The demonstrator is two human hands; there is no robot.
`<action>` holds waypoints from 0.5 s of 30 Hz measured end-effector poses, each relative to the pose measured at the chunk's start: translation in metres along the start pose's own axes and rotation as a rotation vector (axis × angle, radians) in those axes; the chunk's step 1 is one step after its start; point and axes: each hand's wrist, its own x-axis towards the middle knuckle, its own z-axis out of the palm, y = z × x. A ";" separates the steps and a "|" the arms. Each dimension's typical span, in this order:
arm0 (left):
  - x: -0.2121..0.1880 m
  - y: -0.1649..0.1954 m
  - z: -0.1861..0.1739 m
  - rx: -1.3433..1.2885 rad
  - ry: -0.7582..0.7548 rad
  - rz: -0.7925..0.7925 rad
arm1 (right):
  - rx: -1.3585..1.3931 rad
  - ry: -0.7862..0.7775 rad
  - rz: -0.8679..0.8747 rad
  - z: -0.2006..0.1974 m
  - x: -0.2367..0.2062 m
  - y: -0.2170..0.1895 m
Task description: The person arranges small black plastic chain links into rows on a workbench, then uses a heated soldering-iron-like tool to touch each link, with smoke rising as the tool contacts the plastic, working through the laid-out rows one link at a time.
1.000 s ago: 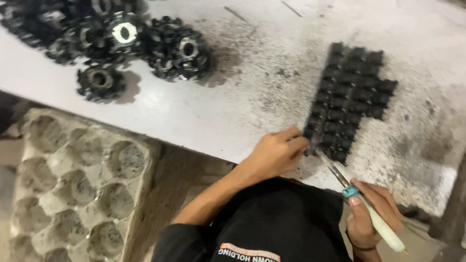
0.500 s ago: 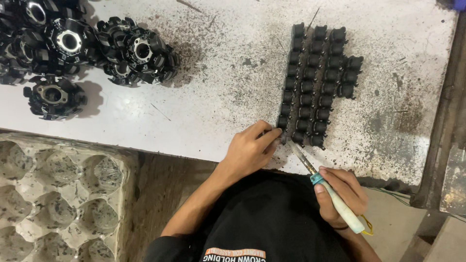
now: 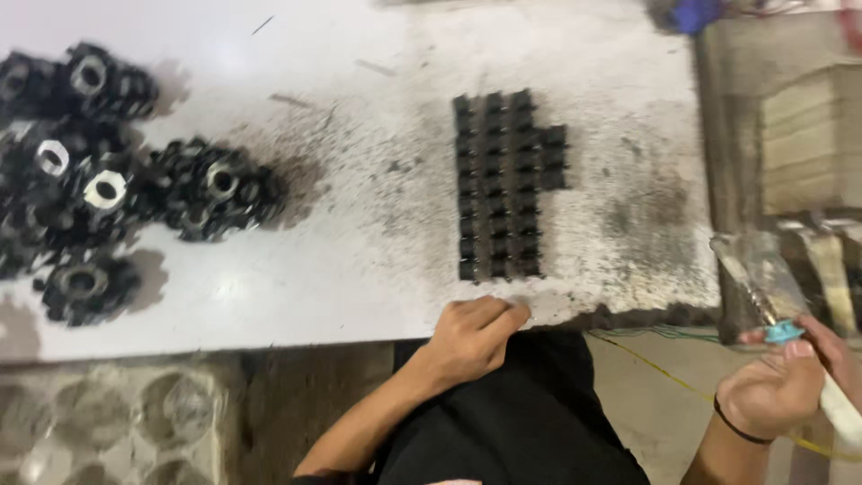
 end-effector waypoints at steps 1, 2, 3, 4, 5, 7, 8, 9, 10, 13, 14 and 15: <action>0.001 0.001 0.015 -0.028 -0.042 0.026 | 0.052 0.085 0.024 -0.010 0.003 0.002; 0.001 0.002 0.028 -0.014 -0.074 0.041 | 0.111 0.173 0.073 -0.024 0.004 -0.003; -0.001 0.001 0.040 -0.004 -0.108 0.054 | 0.174 0.264 0.116 -0.036 0.005 -0.009; -0.002 0.000 0.050 0.012 -0.137 0.066 | 0.258 0.343 0.182 -0.044 0.004 -0.011; -0.003 -0.001 0.059 0.039 -0.168 0.089 | 0.361 0.418 0.233 -0.051 0.003 -0.014; -0.009 -0.003 0.068 0.122 -0.215 0.105 | 0.503 0.514 0.291 -0.058 0.003 -0.019; -0.011 -0.004 0.070 0.116 -0.223 0.107 | 0.540 0.540 0.298 -0.057 0.005 -0.019; -0.013 -0.004 0.071 0.116 -0.227 0.106 | 0.582 0.559 0.310 -0.056 0.007 -0.018; -0.014 -0.005 0.072 0.121 -0.227 0.099 | 0.597 0.551 0.310 -0.052 0.011 -0.015; -0.014 -0.003 0.074 0.145 -0.205 0.076 | 0.658 0.502 0.330 -0.043 0.028 0.000; -0.012 0.000 0.074 0.140 -0.210 0.075 | 0.691 0.474 0.340 -0.043 0.036 0.003; -0.012 0.000 0.074 0.142 -0.209 0.070 | 0.728 0.440 0.356 -0.041 0.041 0.012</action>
